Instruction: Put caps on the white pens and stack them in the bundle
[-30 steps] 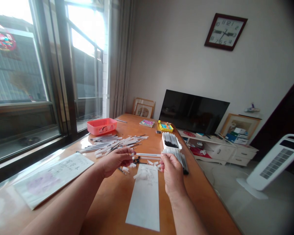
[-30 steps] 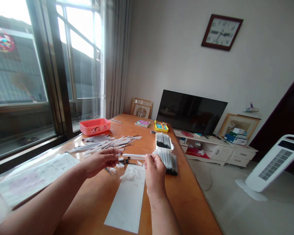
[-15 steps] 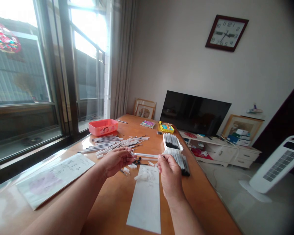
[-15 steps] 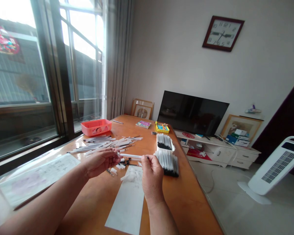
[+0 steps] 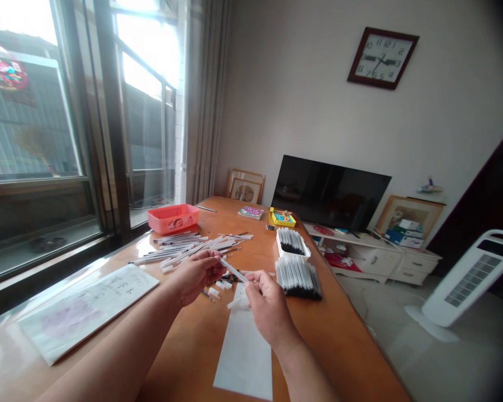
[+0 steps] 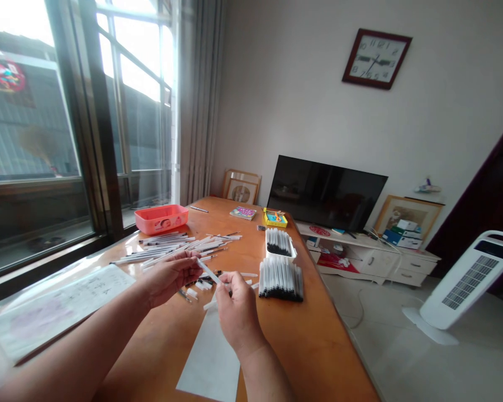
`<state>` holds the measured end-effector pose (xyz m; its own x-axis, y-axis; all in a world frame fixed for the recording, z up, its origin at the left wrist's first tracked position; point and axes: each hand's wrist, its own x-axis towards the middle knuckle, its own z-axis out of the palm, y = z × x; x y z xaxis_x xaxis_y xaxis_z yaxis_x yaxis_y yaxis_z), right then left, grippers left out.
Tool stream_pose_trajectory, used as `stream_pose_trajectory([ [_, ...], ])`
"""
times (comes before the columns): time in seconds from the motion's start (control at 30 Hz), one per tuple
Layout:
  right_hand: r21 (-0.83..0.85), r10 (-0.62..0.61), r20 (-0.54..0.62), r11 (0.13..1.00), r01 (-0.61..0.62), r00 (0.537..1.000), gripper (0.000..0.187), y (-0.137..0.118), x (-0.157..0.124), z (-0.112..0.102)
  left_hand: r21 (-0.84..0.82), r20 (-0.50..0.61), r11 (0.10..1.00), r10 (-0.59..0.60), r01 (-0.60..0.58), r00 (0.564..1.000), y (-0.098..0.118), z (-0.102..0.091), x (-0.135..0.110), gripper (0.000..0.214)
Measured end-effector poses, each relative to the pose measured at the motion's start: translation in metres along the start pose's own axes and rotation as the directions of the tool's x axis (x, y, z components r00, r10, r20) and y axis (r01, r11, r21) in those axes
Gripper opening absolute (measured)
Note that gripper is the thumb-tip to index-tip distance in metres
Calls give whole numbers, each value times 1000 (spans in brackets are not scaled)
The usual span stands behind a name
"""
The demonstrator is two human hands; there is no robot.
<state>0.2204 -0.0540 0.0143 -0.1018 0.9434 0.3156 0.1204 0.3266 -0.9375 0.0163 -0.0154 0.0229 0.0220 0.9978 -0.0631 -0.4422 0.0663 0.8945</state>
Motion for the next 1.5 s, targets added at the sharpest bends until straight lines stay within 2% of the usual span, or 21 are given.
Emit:
stream_pose_trajectory([
  [0.17, -89, -72, 58, 993, 77, 996, 30, 0, -5, 8, 47, -33, 998, 40, -38, 999, -5, 9, -2, 26],
  [0.43, -195, -116, 55, 973, 125, 992, 28, 0, -6, 11, 129, -81, 982, 146, -135, 986, -16, 22, -5, 41],
  [0.63, -174, -122, 76, 976, 133, 990, 25, -1, -6, 11, 136, -121, 977, 181, -164, 976, -17, 27, -7, 41],
  [0.97, -130, -128, 31, 983, 131, 991, 28, -2, -6, 14, 128, -119, 973, 207, -191, 971, -17, 32, -9, 40],
  [1.13, -163, -116, 23, 979, 119, 993, 26, 2, -3, 14, 123, -125, 977, 189, -173, 974, -21, 29, -5, 41],
  [1.3, -207, -115, 69, 970, 127, 991, 28, 6, -2, 15, 111, -163, 986, 145, -128, 976, -20, 22, 1, 47],
  [1.5, -183, -1, 58, 983, 12, 998, 25, 2, 0, 5, 143, -244, 974, 206, -175, 948, -12, 7, 10, 47],
])
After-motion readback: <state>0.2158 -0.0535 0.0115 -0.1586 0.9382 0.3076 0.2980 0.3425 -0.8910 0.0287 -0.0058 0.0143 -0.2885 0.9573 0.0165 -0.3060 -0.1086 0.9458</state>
